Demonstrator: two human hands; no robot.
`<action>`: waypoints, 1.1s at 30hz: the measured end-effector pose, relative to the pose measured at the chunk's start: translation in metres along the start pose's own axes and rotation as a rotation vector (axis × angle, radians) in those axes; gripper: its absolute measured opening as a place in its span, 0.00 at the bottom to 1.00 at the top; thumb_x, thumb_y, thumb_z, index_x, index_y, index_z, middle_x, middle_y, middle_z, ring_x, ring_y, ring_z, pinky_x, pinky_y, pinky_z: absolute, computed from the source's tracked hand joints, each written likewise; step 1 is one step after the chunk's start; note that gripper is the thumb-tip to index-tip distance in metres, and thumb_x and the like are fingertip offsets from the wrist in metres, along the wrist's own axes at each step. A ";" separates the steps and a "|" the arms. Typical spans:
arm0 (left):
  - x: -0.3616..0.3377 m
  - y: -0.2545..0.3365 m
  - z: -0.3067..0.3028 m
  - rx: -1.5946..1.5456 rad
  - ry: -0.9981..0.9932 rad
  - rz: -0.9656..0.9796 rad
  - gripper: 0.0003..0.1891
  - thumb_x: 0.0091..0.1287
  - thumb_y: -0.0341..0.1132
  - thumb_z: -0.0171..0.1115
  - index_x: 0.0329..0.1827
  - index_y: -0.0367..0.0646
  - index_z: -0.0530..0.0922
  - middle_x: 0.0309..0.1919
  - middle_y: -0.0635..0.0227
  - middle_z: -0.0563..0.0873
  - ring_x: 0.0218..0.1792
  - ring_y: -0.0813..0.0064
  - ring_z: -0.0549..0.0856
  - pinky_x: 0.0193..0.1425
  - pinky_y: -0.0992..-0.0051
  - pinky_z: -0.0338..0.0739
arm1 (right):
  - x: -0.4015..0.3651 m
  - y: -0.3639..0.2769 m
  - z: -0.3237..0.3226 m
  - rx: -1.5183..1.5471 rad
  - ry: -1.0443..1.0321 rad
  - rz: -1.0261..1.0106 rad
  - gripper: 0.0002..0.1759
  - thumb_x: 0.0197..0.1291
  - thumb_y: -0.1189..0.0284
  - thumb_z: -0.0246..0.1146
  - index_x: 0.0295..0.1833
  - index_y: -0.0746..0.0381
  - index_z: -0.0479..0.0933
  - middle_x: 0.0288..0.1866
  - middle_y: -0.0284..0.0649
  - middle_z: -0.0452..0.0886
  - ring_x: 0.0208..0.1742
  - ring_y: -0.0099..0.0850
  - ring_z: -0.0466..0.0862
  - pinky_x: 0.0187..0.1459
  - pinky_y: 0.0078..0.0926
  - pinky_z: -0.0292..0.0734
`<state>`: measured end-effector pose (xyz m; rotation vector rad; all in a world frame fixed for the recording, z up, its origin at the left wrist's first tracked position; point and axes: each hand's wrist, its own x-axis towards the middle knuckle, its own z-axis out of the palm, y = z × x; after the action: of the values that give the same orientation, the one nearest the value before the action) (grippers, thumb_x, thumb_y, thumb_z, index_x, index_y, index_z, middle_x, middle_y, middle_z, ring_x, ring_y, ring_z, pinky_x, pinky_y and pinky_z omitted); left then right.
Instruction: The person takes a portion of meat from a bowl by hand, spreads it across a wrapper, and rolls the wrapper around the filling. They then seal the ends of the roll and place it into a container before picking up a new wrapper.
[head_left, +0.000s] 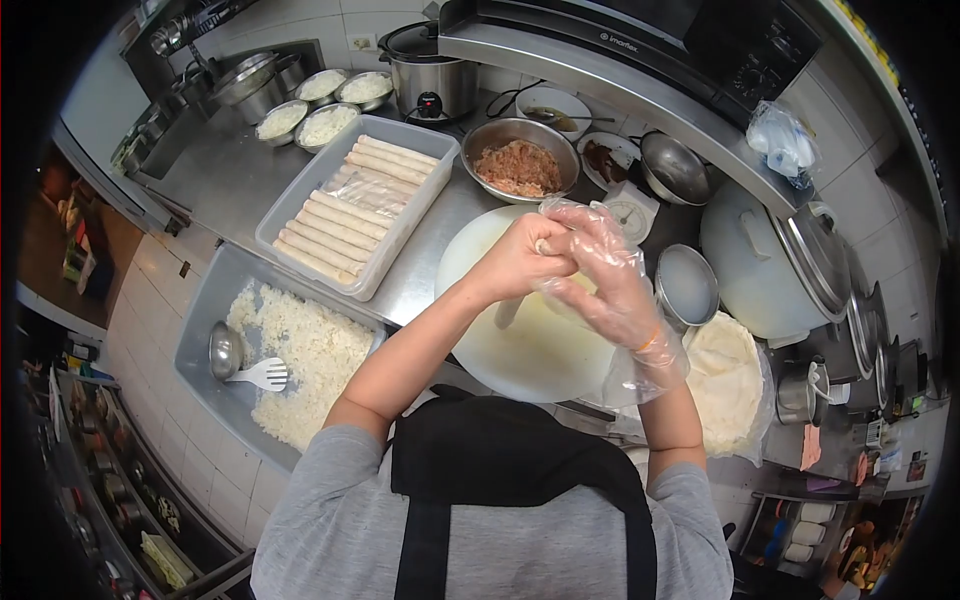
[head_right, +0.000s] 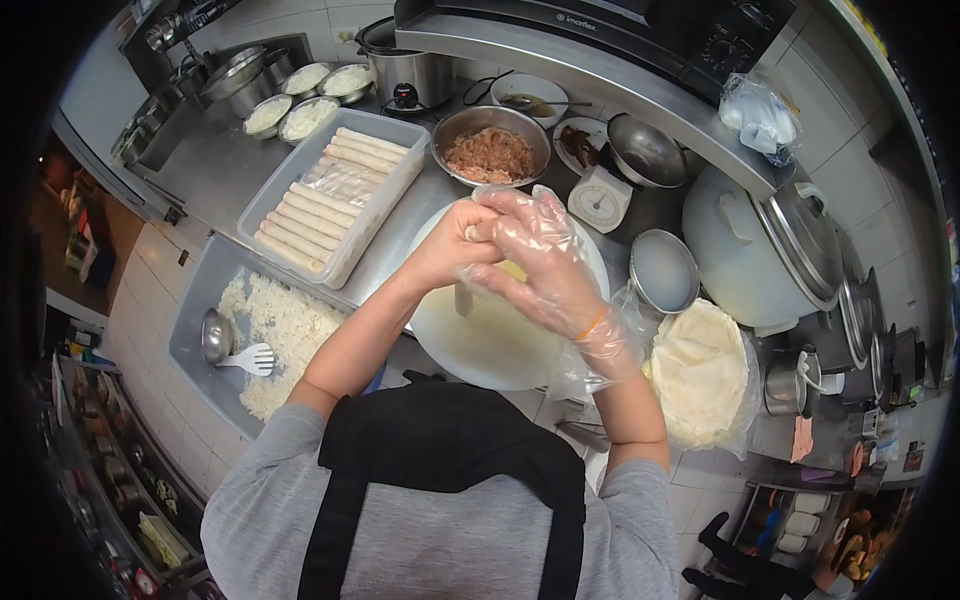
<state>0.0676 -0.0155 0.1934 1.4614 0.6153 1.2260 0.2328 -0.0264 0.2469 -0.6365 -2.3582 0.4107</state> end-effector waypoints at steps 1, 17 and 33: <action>0.000 0.004 0.006 -0.001 0.025 0.012 0.02 0.54 0.26 0.60 0.24 0.39 0.77 0.22 0.80 0.78 0.28 0.93 0.72 0.31 0.84 0.68 | 0.000 -0.002 0.000 -0.142 -0.022 -0.039 0.20 0.55 0.59 0.67 0.48 0.62 0.77 0.61 0.45 0.72 0.62 0.44 0.72 0.69 0.53 0.55; -0.019 -0.035 -0.061 -0.754 0.509 -0.229 0.51 0.62 0.72 0.47 0.77 0.47 0.42 0.60 0.45 0.71 0.56 0.50 0.80 0.59 0.54 0.75 | -0.059 0.063 0.133 1.830 -0.121 0.703 0.32 0.67 0.57 0.58 0.66 0.68 0.63 0.38 0.40 0.76 0.30 0.28 0.77 0.31 0.27 0.74; -0.091 0.010 -0.163 -0.671 1.089 0.069 0.35 0.66 0.65 0.49 0.63 0.44 0.65 0.57 0.57 0.76 0.55 0.65 0.77 0.61 0.60 0.68 | 0.106 0.047 0.161 1.254 -0.660 0.628 0.26 0.58 0.70 0.67 0.60 0.65 0.68 0.31 0.35 0.75 0.22 0.24 0.78 0.23 0.22 0.79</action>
<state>-0.1134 -0.0333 0.1521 0.1725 0.7325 2.0133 0.0703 0.0498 0.1617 -0.5978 -1.7653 2.3832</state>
